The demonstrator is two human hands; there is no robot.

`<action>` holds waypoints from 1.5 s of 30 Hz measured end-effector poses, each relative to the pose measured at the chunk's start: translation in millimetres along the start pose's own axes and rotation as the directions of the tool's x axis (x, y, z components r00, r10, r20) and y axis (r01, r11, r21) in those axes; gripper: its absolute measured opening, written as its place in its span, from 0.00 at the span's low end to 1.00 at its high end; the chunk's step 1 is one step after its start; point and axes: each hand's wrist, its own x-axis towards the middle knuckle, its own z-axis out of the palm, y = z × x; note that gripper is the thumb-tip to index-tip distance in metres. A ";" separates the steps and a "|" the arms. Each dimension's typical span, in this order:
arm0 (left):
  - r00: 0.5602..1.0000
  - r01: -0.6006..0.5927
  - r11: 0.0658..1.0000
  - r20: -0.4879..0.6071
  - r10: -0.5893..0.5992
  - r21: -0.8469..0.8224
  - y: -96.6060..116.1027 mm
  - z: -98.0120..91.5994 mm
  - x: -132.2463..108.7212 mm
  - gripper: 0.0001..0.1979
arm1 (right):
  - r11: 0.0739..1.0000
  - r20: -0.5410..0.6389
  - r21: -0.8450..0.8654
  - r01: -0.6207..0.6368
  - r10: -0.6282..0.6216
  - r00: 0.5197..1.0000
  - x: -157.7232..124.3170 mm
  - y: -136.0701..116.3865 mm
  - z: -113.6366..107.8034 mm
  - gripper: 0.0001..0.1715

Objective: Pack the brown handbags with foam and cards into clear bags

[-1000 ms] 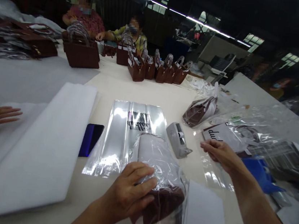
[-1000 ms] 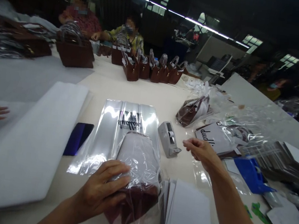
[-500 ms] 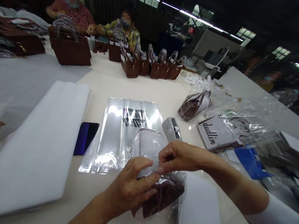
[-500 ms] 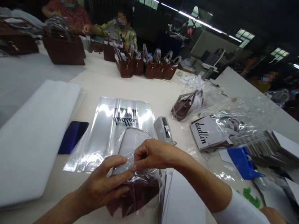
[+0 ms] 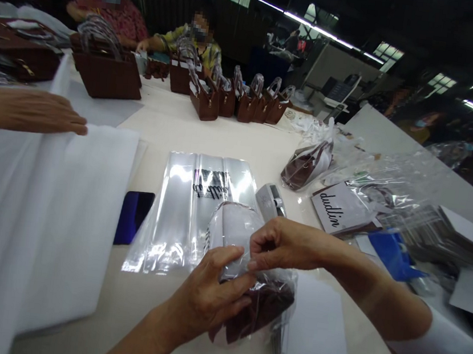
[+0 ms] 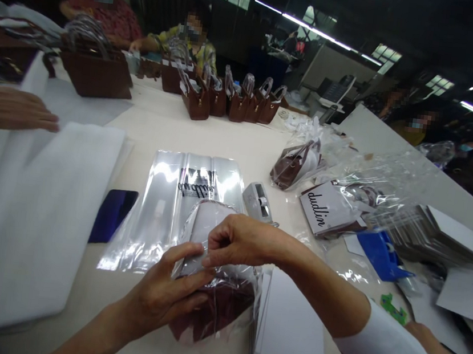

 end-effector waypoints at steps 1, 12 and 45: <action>1.000 -0.005 1.000 0.002 0.005 0.002 0.0 -0.5 -0.6 0.14 | 1.000 -0.004 -0.019 -0.023 0.023 1.000 2.2 3.5 1.5 0.14; 0.995 -0.075 0.997 0.065 0.074 0.004 -3.2 0.0 1.6 0.17 | 0.975 -0.120 -0.142 -0.170 0.154 0.981 5.6 13.9 7.0 0.10; 0.825 0.564 0.819 0.080 -0.559 -0.102 -55.4 -67.5 -66.6 0.16 | 0.637 -0.566 0.764 0.107 0.581 0.584 3.9 133.6 147.8 0.33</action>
